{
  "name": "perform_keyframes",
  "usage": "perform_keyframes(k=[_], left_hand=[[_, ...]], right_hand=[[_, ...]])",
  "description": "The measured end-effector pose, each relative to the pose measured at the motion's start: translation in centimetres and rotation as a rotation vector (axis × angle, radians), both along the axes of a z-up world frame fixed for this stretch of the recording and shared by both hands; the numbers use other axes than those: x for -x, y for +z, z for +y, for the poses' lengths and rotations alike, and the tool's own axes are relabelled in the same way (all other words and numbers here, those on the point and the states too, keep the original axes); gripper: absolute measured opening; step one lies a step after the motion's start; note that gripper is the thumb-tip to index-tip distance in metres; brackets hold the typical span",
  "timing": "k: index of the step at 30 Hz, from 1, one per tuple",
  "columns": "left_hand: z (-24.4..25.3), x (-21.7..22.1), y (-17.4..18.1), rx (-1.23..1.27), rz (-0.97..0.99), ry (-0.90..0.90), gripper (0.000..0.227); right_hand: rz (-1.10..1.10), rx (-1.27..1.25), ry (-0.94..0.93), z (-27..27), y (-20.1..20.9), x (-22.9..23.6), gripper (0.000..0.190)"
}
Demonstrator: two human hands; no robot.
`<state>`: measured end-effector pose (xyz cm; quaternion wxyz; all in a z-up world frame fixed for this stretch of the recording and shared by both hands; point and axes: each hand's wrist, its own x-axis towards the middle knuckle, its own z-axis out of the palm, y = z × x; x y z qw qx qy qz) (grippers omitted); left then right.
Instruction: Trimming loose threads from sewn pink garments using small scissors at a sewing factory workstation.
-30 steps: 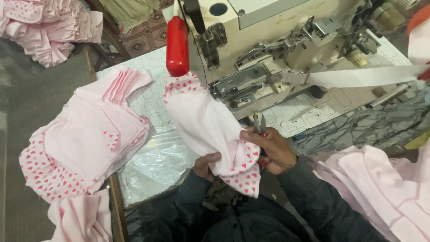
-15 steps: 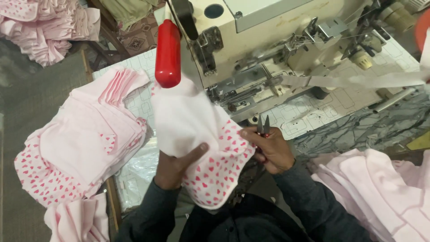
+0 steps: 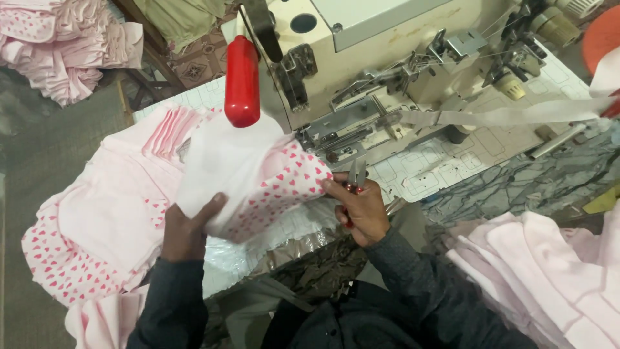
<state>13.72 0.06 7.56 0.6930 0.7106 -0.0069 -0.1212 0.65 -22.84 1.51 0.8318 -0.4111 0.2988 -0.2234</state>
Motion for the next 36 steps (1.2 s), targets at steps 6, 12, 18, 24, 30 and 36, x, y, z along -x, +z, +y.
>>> perform_keyframes(k=[6, 12, 18, 24, 30, 36], left_hand=[[5.9, 0.2, -7.4, -0.415, -0.459, 0.259, 0.054], [-2.5, 1.5, -1.1, -0.433, -1.453, -0.233, 0.029], [-7.6, 0.0, -1.1, -0.803, -1.473, -0.643, 0.035], [-7.3, -0.2, 0.8, -0.962, -1.415, -0.722, 0.040], [-6.5, -0.7, 0.0, -1.228, -1.564, -0.516, 0.067], [-5.2, 0.9, -1.4, -1.201, -1.590, -0.321, 0.080]], right_hand=[[-0.022, 0.044, 0.033, 0.8, 0.6, 0.0, 0.028], [-0.036, 0.031, 0.074, 2.2, -2.5, 0.7, 0.023], [-0.030, 0.002, 0.178, 4.9, -1.3, 1.8, 0.029], [-0.028, 0.035, 0.240, 4.1, -1.1, 1.6, 0.027], [-0.031, 0.042, 0.205, 2.4, 1.9, 1.5, 0.025], [-0.018, 0.183, 0.131, -0.1, -0.6, 0.5, 0.028]])
